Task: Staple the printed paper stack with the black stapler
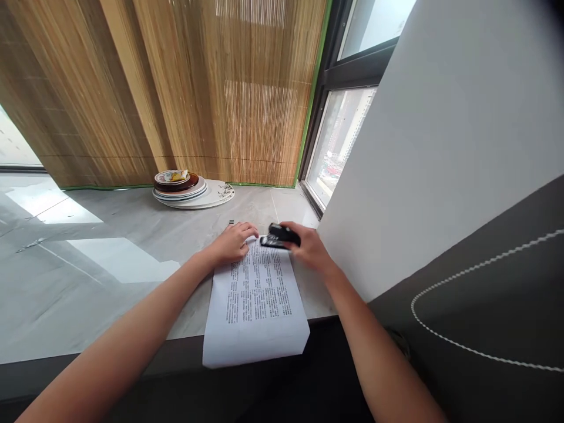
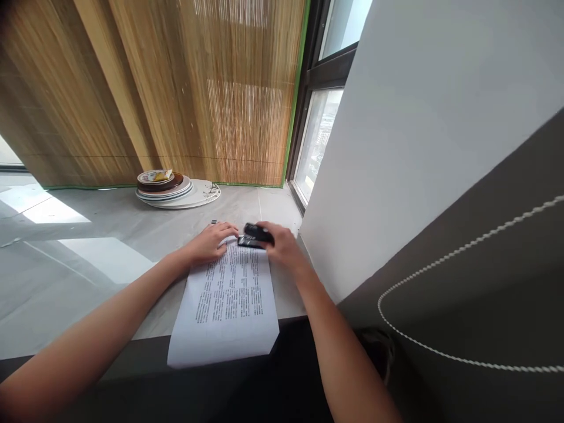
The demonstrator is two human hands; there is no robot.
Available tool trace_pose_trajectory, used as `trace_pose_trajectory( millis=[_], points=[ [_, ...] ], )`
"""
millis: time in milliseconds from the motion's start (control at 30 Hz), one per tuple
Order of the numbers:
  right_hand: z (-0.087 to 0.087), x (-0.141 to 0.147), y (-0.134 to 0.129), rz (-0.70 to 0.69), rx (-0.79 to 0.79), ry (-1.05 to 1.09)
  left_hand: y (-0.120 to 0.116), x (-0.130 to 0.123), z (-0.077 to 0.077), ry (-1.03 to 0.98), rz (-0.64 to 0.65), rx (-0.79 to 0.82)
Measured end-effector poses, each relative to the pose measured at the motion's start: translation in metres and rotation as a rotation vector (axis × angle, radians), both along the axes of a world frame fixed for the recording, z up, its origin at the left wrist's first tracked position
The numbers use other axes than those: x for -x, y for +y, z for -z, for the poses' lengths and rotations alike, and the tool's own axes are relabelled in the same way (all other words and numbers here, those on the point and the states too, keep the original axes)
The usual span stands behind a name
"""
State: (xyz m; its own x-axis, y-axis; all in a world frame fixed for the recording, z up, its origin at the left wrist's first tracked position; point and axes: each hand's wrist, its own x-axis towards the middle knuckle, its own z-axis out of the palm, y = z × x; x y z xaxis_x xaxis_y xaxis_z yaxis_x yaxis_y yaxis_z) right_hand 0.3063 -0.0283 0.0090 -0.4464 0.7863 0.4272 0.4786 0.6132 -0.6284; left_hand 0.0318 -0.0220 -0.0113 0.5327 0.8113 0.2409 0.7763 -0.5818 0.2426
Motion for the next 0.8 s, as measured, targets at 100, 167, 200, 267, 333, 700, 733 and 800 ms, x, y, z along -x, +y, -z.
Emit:
trace_pose_trajectory(
  millis=[100, 167, 200, 267, 333, 700, 733, 800],
  points=[
    [0.003, -0.025, 0.017, 0.229, -0.112, -0.046, -0.007, -0.012, -0.003, 0.001, 0.046, 0.012],
    [0.006, -0.036, 0.024, 0.256, -0.148, -0.138, -0.01, -0.02, -0.001, 0.03, 0.107, 0.035],
    [0.008, -0.038, 0.025, 0.254, -0.157, -0.19, -0.011, -0.023, 0.001, 0.052, 0.135, 0.046],
    [0.01, -0.039, 0.026, 0.257, -0.17, -0.285, -0.013, -0.027, 0.003, 0.09, 0.165, 0.055],
    [0.012, -0.037, 0.026, 0.251, -0.159, -0.323, -0.016, -0.028, 0.005, 0.107, 0.165, 0.046],
    [0.019, -0.029, 0.03, 0.129, -0.068, -0.239, -0.017, -0.029, 0.004, 0.087, 0.176, 0.035],
    [0.019, -0.029, 0.03, 0.135, -0.074, -0.243, -0.017, -0.029, 0.004, 0.077, 0.192, 0.037],
    [0.018, -0.028, 0.03, 0.14, -0.079, -0.254, -0.018, -0.029, 0.003, 0.051, 0.227, 0.045]
  ],
)
